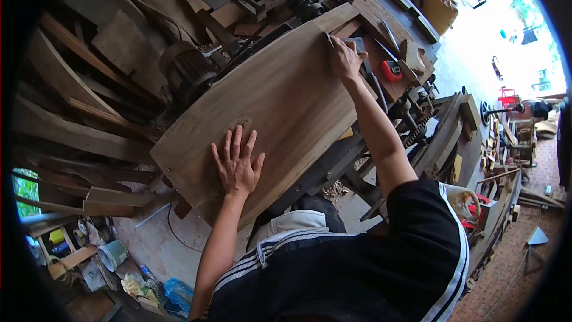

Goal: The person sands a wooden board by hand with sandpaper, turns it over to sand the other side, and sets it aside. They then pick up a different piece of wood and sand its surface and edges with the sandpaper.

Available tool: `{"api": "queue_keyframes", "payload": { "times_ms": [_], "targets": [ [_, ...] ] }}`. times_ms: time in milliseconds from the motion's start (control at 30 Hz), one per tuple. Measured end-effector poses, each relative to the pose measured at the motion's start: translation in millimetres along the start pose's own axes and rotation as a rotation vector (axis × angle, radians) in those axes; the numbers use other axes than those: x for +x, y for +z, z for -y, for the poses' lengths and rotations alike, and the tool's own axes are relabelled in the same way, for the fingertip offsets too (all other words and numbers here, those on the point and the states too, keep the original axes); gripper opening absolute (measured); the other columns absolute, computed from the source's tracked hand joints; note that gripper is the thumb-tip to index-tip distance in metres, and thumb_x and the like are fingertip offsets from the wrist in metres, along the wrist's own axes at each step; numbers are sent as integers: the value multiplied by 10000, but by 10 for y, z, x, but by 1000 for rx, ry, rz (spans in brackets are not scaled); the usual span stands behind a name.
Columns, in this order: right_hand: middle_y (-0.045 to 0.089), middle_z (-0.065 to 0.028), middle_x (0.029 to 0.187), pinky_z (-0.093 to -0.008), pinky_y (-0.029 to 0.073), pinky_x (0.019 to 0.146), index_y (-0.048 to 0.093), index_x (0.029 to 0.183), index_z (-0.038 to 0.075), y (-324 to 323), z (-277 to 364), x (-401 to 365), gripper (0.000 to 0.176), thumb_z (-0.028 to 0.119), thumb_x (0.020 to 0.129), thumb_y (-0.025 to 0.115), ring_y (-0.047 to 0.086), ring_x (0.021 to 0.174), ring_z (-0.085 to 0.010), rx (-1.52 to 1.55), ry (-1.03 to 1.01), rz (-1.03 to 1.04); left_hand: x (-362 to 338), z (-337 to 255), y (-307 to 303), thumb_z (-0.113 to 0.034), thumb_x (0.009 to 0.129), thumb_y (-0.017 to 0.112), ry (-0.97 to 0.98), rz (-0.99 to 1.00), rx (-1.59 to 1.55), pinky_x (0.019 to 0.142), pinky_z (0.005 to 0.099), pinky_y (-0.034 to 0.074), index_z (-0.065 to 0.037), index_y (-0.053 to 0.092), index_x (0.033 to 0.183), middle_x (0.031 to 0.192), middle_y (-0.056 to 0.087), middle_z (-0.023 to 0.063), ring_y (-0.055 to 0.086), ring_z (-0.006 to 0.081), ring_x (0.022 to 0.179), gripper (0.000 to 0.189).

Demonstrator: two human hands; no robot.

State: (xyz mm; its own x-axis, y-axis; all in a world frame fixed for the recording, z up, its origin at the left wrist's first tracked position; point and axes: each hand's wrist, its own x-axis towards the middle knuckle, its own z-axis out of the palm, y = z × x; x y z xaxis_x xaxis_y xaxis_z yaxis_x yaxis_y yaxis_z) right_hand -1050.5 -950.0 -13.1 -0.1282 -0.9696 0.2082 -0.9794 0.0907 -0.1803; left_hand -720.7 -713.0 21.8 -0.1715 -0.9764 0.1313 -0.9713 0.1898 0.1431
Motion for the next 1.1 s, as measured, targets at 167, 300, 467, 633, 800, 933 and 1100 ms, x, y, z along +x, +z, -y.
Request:
{"api": "queue_keyframes", "payload": {
  "times_ms": [167,300,467,633,800,933,1100],
  "targets": [
    [654,11,1189,-717,265,916,584,1263,254,-126,-391,-669,354,232,926,477,526,1168,-203,217,-90,-231,-6,-5,-6,-452,914,533,-18,20,-11,1155,585,106,-297,382,1459,1543,302,29,272,268,1417,587],
    [673,0,1132,-631,281,882,605,1219,238,-214,-310,-436,351,207,887,497,527,1164,-197,17,1,-46,13,2,-3,-457,919,522,-3,10,10,1154,584,109,-291,389,1456,1547,297,29,260,265,1423,578],
    [666,-37,1140,-558,278,874,611,1202,236,-108,-265,-182,366,184,854,507,520,1182,-199,-32,-27,31,-6,-25,14,-460,924,511,-8,-9,29,1149,588,115,-285,397,1450,1546,298,31,257,266,1423,566],
    [648,-19,1157,-568,286,872,571,1244,221,-455,-495,-841,413,140,840,548,482,1216,-187,-22,0,-20,4,0,18,-479,901,542,-5,-8,-2,1142,610,118,-315,398,1444,1538,312,29,290,267,1407,585],
    [651,-1,1089,-558,285,875,589,1085,172,-68,-266,-224,295,84,808,543,506,1171,-202,-96,-62,-36,18,1,12,-451,917,528,10,2,37,1144,607,121,-302,378,1458,1548,289,29,261,268,1419,581],
    [614,9,1254,-553,273,910,575,1235,181,-303,-204,-530,416,95,830,532,475,1244,-213,-103,-60,-65,-9,-8,28,-450,917,523,6,-4,38,1143,607,122,-302,376,1459,1547,290,26,263,268,1419,580],
    [499,30,1407,-537,253,952,492,1366,176,-553,-257,-1364,571,112,807,586,401,1312,-206,-197,-206,-126,-23,-22,-2,-451,918,522,-8,7,13,1138,612,128,-299,376,1457,1545,293,24,267,271,1417,578]
  ]
}}
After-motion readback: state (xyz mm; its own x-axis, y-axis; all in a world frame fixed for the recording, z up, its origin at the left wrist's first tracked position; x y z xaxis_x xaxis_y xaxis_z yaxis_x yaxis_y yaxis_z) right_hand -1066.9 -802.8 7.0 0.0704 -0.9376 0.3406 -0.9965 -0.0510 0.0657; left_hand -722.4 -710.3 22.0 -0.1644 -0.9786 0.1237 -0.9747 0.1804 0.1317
